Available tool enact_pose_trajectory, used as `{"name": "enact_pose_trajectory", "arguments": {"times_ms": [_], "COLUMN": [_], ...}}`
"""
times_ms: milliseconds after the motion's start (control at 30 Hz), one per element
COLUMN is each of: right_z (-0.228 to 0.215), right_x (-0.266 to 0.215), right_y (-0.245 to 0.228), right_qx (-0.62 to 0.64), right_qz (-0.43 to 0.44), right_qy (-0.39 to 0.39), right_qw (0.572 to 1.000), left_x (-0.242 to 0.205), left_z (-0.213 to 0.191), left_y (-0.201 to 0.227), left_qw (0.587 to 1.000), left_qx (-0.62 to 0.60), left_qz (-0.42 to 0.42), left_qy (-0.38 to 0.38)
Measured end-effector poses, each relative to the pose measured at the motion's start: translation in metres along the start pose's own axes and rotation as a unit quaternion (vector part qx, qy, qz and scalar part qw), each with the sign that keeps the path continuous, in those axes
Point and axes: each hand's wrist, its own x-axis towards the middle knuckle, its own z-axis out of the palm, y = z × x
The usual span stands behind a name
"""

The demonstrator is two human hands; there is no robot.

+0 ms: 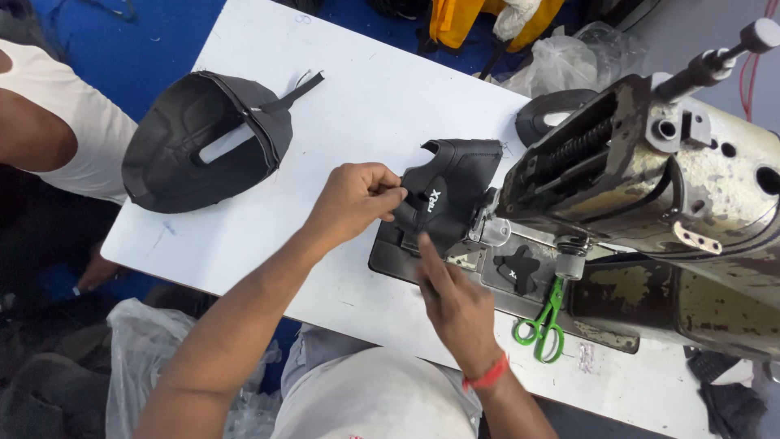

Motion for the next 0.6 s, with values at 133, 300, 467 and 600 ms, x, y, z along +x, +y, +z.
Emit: {"name": "enact_pose_trajectory", "arguments": {"times_ms": [133, 300, 467, 600], "right_z": [0.006, 0.010, 0.012, 0.026], "right_x": [0.036, 0.039, 0.022, -0.014], "right_y": [-0.003, 0.000, 0.004, 0.011], "right_qx": [-0.053, -0.042, -0.001, 0.036], "right_qz": [0.044, 0.053, 0.019, 0.056], "right_qy": [-0.040, -0.035, -0.061, -0.098], "right_qw": [0.997, 0.997, 0.998, 0.993], "left_x": [-0.001, 0.000, 0.000, 0.001], "left_z": [0.001, -0.001, 0.003, 0.002], "left_y": [-0.001, 0.002, -0.001, -0.001], "left_qw": [1.000, 1.000, 0.999, 0.999], "left_qx": [0.004, 0.011, 0.043, 0.047], "left_qz": [0.007, -0.025, 0.010, 0.001], "left_qy": [0.013, 0.002, 0.015, 0.015]}}
